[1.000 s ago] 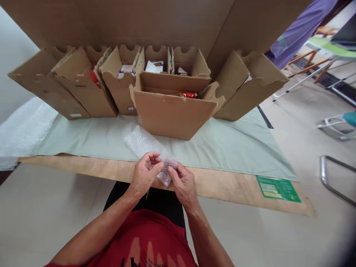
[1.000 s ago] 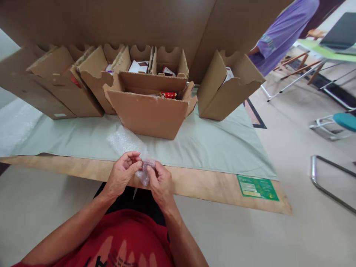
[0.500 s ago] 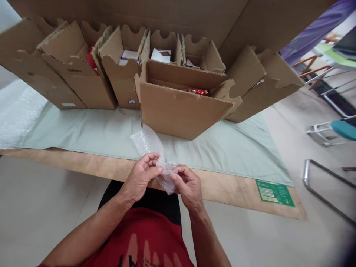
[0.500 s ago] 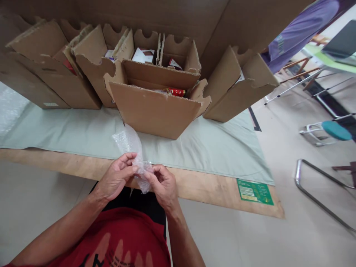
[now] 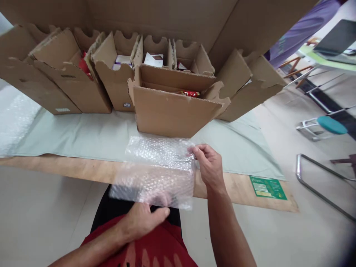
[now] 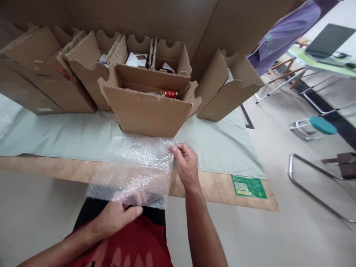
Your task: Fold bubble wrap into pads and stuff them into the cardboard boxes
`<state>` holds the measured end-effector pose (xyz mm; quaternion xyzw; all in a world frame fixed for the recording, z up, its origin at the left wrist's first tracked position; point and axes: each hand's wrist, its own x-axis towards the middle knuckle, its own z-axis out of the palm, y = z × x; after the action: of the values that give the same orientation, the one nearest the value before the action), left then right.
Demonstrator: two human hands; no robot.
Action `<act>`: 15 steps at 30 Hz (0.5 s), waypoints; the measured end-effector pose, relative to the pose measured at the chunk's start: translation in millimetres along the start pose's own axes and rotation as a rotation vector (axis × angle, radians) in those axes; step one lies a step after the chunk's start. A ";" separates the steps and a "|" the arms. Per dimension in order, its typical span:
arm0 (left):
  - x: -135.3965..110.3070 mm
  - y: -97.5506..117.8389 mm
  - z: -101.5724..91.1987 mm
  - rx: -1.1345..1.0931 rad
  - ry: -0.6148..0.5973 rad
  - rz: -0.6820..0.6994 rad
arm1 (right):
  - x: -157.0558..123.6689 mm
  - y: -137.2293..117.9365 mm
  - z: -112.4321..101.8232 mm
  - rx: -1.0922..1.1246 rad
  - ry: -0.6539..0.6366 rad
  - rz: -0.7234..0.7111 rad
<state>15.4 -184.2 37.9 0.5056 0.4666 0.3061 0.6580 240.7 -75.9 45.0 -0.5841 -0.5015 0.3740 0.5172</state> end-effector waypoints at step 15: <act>20.5 41.1 -34.3 0.794 0.061 0.466 | -36.9 -2.1 -2.5 -0.615 -0.095 -0.518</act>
<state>-5.7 -140.9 68.9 0.8007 0.4407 0.2584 0.3130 234.7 -112.4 44.5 -0.5478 -0.7441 0.0902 0.3715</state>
